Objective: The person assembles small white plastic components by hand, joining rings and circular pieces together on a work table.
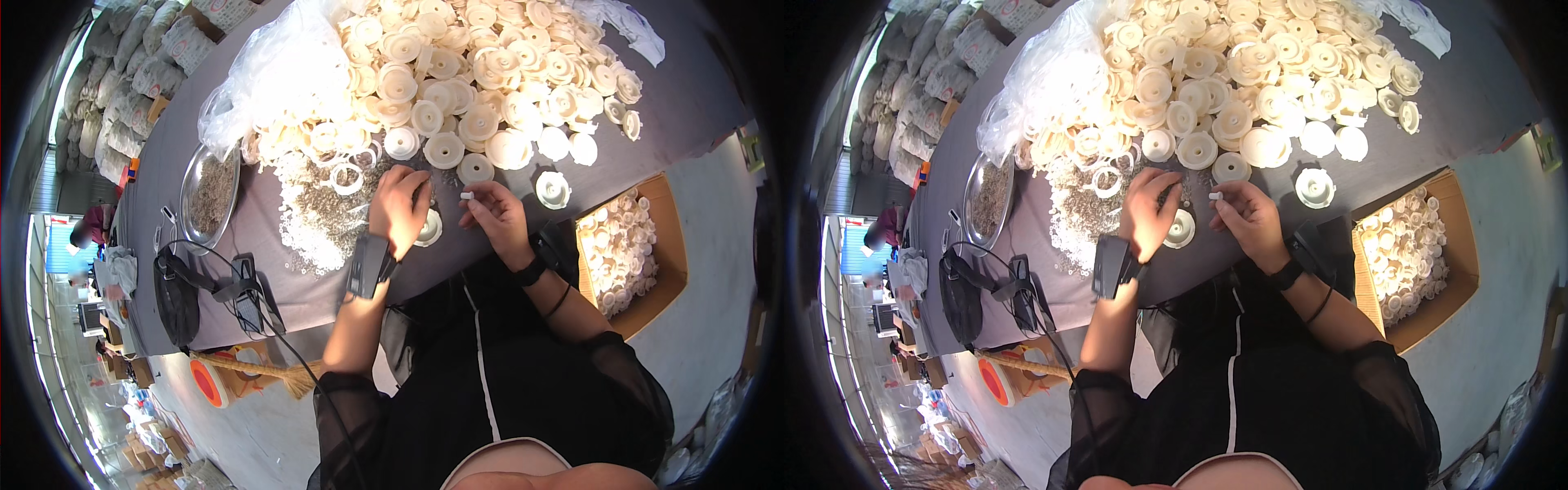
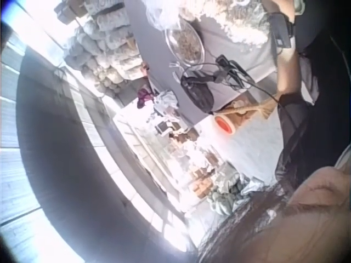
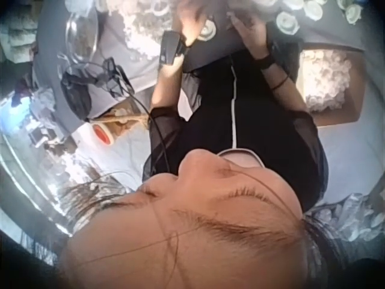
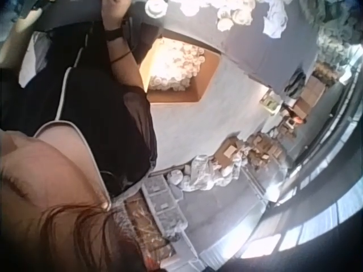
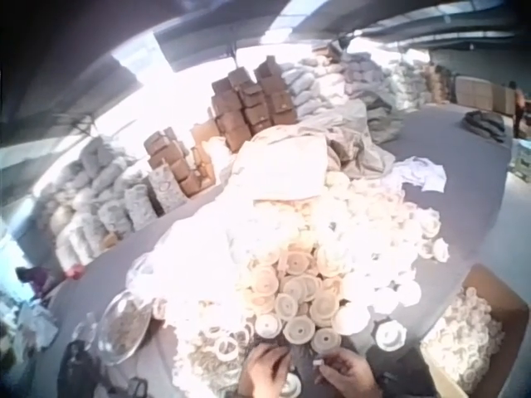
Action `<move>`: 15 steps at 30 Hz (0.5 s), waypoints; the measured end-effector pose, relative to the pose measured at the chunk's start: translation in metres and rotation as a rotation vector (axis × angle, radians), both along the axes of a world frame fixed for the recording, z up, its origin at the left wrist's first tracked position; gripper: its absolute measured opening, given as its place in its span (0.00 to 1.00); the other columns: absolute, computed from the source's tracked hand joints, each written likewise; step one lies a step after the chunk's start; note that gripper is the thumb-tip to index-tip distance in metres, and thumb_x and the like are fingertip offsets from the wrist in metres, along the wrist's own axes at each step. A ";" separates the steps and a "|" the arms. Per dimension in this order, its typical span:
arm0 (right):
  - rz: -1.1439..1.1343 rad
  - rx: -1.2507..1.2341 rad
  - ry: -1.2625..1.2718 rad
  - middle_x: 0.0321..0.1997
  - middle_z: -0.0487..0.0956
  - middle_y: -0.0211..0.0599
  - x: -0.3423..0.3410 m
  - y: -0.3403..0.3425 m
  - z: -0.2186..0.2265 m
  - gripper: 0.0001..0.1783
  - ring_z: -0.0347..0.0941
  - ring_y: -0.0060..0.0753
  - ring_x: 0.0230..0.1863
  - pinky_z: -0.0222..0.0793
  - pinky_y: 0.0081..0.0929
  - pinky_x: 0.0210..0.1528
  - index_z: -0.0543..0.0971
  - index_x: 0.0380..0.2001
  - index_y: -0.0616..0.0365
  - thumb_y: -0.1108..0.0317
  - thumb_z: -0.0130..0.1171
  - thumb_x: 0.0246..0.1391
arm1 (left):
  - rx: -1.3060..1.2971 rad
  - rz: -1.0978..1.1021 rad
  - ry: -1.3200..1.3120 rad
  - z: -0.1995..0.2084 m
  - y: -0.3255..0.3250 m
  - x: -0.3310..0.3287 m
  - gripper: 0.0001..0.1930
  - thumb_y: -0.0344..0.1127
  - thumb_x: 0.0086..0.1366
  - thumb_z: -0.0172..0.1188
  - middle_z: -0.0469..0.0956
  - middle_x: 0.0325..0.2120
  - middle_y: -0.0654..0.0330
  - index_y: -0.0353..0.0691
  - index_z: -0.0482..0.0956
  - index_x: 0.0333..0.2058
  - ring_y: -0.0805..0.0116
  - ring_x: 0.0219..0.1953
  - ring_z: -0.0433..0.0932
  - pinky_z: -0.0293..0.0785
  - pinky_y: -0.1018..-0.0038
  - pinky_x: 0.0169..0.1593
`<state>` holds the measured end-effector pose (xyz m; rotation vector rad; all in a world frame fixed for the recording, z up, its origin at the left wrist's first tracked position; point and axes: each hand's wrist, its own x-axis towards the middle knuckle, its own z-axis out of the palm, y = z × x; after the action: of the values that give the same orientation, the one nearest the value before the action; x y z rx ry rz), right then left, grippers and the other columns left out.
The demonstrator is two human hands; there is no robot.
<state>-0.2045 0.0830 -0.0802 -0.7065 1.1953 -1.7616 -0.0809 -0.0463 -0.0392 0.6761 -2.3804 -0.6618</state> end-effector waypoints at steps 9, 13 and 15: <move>0.075 0.000 -0.090 0.32 0.74 0.35 -0.005 0.004 0.000 0.11 0.72 0.22 0.28 0.70 0.17 0.32 0.70 0.43 0.63 0.76 0.48 0.55 | -0.175 0.068 0.012 -0.004 -0.009 -0.019 0.06 0.26 0.48 0.60 0.74 0.29 0.54 0.35 0.76 0.28 0.55 0.35 0.73 0.69 0.67 0.40; 0.062 -0.022 -0.145 0.31 0.74 0.34 -0.006 0.002 0.001 0.12 0.72 0.22 0.29 0.70 0.17 0.33 0.70 0.44 0.64 0.74 0.49 0.56 | 0.014 0.086 0.318 0.010 0.007 -0.007 0.07 0.22 0.53 0.57 0.75 0.34 0.55 0.35 0.75 0.33 0.63 0.35 0.73 0.68 0.72 0.40; 0.047 -0.031 -0.180 0.31 0.75 0.34 -0.005 0.002 0.007 0.12 0.72 0.21 0.29 0.70 0.17 0.32 0.70 0.44 0.64 0.74 0.49 0.56 | 0.330 0.054 0.368 0.007 0.024 0.002 0.09 0.20 0.52 0.58 0.76 0.33 0.57 0.35 0.75 0.34 0.71 0.32 0.73 0.69 0.78 0.37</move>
<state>-0.2092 0.0854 -0.0733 -0.5753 1.0242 -1.7678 -0.0786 -0.0224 -0.0322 0.6824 -1.9278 -1.0698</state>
